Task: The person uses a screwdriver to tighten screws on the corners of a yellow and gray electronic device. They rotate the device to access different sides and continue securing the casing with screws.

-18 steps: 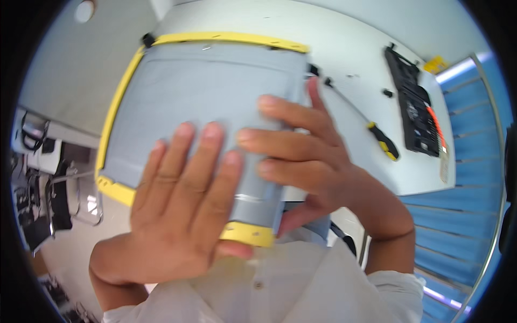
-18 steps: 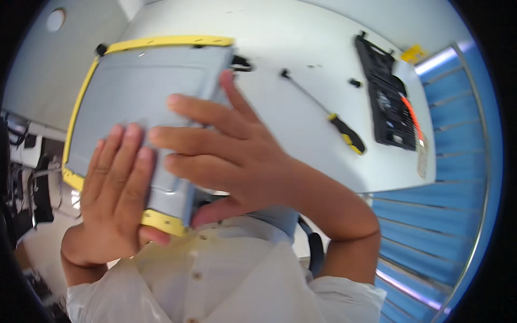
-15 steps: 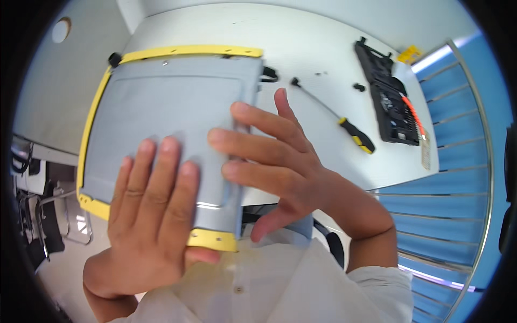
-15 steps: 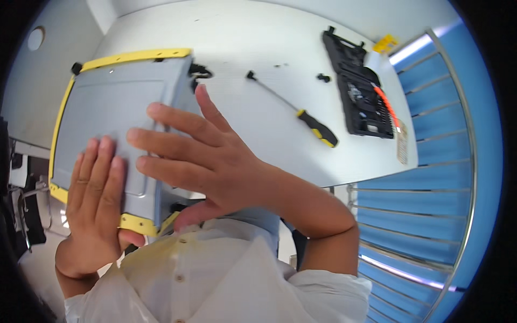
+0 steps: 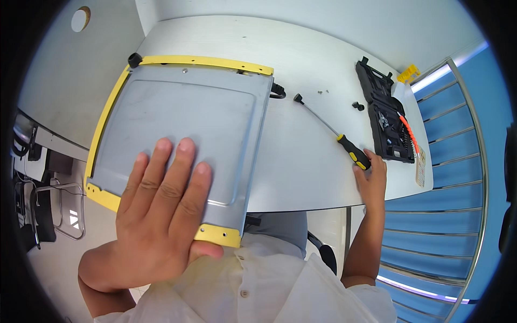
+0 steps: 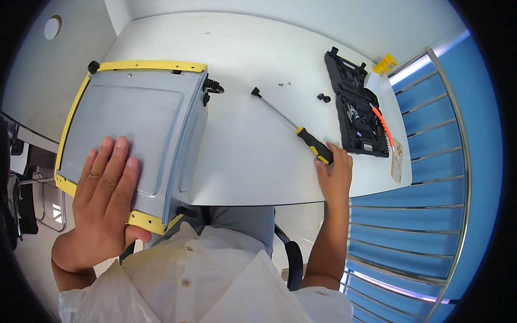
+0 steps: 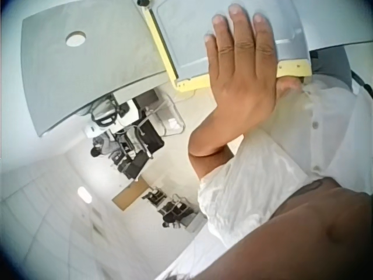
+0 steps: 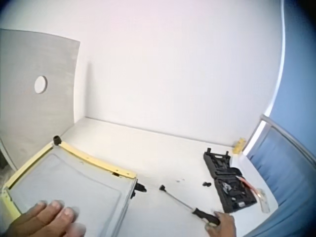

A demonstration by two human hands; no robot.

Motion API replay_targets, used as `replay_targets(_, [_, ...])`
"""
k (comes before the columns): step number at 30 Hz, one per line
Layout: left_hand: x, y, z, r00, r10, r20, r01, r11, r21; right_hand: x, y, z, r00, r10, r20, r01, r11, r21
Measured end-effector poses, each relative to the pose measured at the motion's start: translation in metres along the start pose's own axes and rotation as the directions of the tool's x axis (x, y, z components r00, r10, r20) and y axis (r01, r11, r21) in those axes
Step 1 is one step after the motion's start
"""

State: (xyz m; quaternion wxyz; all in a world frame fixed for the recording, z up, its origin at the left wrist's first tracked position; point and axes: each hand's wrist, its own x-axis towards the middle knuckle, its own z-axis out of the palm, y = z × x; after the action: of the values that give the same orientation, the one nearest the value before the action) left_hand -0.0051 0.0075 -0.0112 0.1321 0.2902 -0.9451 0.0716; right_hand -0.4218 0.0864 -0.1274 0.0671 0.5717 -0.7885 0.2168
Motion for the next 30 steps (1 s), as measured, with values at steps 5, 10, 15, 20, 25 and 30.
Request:
replay_targets(5, [0.0, 0.001, 0.0, 1.0, 0.0, -0.016, 0.0, 1.0, 0.01, -0.003, 0.012, 0.006, 0.982, 0.177, 0.069, -0.19, 0.935, 0.299])
replay_targets(10, [0.001, 0.001, 0.002, 1.0, 0.006, -0.026, -0.006, 1.0, 0.011, -0.002, 0.023, 0.007, 0.958, 0.25, 0.138, -0.286, 0.84, 0.461])
replay_targets(15, [0.002, 0.002, 0.002, 1.0, 0.0, -0.023, 0.001, 1.0, 0.018, -0.001, 0.026, 0.01, 0.958, 0.254, 0.134, -0.285, 0.779, 0.558])
replay_targets(20, [0.002, 0.002, 0.003, 1.0, -0.013, -0.024, 0.013, 1.0, 0.02, -0.001, 0.025, 0.007, 0.945, 0.28, 0.169, -0.324, 0.738, 0.592])
replay_targets(25, [0.003, 0.002, 0.003, 1.0, -0.019, -0.016, 0.019, 1.0, 0.022, -0.002, 0.025, 0.003, 0.95, 0.249, 0.186, -0.31, 0.717, 0.624])
replay_targets(30, [0.003, 0.002, 0.005, 1.0, -0.02, -0.023, 0.021, 0.999, 0.028, -0.006, 0.024, 0.0, 0.96, 0.205, 0.189, -0.279, 0.686, 0.672])
